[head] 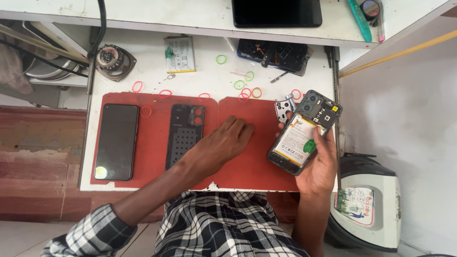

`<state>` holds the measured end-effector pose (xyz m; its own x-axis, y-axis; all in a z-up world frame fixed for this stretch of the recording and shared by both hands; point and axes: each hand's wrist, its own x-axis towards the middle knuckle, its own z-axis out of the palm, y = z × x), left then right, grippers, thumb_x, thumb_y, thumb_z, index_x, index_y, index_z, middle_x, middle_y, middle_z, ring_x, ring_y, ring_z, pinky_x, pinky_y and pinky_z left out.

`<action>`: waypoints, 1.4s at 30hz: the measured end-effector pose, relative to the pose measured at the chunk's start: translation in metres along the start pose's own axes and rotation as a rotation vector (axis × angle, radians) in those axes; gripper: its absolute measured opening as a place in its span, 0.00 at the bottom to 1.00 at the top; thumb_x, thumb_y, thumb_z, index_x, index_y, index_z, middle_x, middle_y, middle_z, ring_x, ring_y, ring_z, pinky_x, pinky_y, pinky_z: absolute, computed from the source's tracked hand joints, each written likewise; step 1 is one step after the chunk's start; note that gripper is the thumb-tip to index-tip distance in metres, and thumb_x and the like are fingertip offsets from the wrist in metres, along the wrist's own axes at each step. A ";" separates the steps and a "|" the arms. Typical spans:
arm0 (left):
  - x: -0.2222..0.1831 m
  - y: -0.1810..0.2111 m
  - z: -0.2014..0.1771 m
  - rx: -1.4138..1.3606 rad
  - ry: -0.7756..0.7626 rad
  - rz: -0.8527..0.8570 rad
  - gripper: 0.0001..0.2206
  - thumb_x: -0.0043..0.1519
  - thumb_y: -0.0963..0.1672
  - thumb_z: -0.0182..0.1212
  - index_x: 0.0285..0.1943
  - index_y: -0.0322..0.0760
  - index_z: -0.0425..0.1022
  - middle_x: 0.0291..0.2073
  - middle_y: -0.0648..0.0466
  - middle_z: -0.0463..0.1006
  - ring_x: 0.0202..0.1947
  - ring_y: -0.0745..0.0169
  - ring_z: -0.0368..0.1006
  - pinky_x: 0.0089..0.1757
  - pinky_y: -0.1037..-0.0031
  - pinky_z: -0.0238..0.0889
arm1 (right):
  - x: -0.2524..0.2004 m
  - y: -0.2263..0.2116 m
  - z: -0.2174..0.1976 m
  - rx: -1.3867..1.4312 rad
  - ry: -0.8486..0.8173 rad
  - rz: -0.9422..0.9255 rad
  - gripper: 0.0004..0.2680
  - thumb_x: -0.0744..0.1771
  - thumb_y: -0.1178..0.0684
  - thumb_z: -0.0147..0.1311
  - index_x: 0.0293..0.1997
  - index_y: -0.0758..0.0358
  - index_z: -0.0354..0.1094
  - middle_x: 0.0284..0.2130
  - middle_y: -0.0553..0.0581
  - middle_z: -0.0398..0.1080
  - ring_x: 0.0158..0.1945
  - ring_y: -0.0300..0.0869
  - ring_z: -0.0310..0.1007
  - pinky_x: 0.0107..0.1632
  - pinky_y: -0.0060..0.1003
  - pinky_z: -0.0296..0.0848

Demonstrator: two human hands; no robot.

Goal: The person removes the back cover of a mobile phone by hand and uses a screwdriver to remove internal screws.

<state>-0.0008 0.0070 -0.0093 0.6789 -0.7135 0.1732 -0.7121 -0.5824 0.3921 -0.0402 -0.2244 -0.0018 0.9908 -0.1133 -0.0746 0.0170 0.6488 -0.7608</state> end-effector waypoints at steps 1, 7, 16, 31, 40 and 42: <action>0.000 -0.003 0.001 -0.007 0.008 0.032 0.26 0.46 0.30 0.54 0.57 0.24 0.66 0.50 0.40 0.69 0.55 0.40 0.67 0.52 0.61 0.68 | 0.000 0.001 0.001 -0.003 0.001 0.005 0.16 0.74 0.56 0.40 0.73 0.65 0.52 0.58 0.75 0.68 0.57 0.61 0.74 0.58 0.57 0.78; 0.015 -0.036 -0.011 -0.082 0.137 0.057 0.18 0.56 0.33 0.53 0.58 0.26 0.67 0.53 0.40 0.69 0.56 0.41 0.70 0.53 0.60 0.68 | -0.002 0.008 0.005 0.016 -0.054 0.021 0.15 0.74 0.56 0.42 0.72 0.65 0.53 0.57 0.71 0.69 0.56 0.58 0.75 0.55 0.54 0.79; 0.054 -0.079 -0.014 -0.056 0.489 -0.051 0.05 0.62 0.38 0.60 0.40 0.31 0.81 0.41 0.45 0.81 0.43 0.45 0.76 0.47 0.59 0.70 | -0.003 0.033 0.013 -0.005 -0.107 0.182 0.16 0.70 0.55 0.51 0.66 0.63 0.59 0.51 0.67 0.73 0.52 0.55 0.78 0.53 0.52 0.80; -0.001 -0.063 -0.031 -0.050 0.570 -0.236 0.06 0.60 0.38 0.64 0.43 0.33 0.83 0.39 0.49 0.84 0.38 0.51 0.80 0.37 0.63 0.73 | 0.001 0.055 0.032 -0.865 -0.065 0.078 0.22 0.71 0.52 0.53 0.75 0.67 0.55 0.52 0.60 0.77 0.52 0.37 0.75 0.54 0.33 0.75; -0.045 -0.026 -0.021 -0.218 0.857 -0.584 0.04 0.62 0.38 0.69 0.43 0.34 0.81 0.50 0.52 0.81 0.50 0.55 0.79 0.48 0.67 0.74 | -0.008 0.067 0.069 -0.963 -0.078 0.016 0.30 0.69 0.47 0.53 0.78 0.68 0.38 0.52 0.61 0.76 0.50 0.39 0.77 0.50 0.33 0.76; -0.059 -0.021 -0.018 -0.198 0.864 -0.627 0.03 0.63 0.38 0.68 0.43 0.33 0.78 0.55 0.52 0.79 0.56 0.54 0.78 0.52 0.64 0.73 | -0.012 0.068 0.076 -1.043 -0.066 0.019 0.31 0.69 0.46 0.53 0.78 0.69 0.36 0.53 0.62 0.74 0.51 0.41 0.77 0.50 0.34 0.78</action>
<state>-0.0228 0.0687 -0.0117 0.8634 0.2496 0.4385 -0.2058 -0.6192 0.7578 -0.0403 -0.1221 -0.0037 0.9956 -0.0482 -0.0806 -0.0920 -0.3249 -0.9413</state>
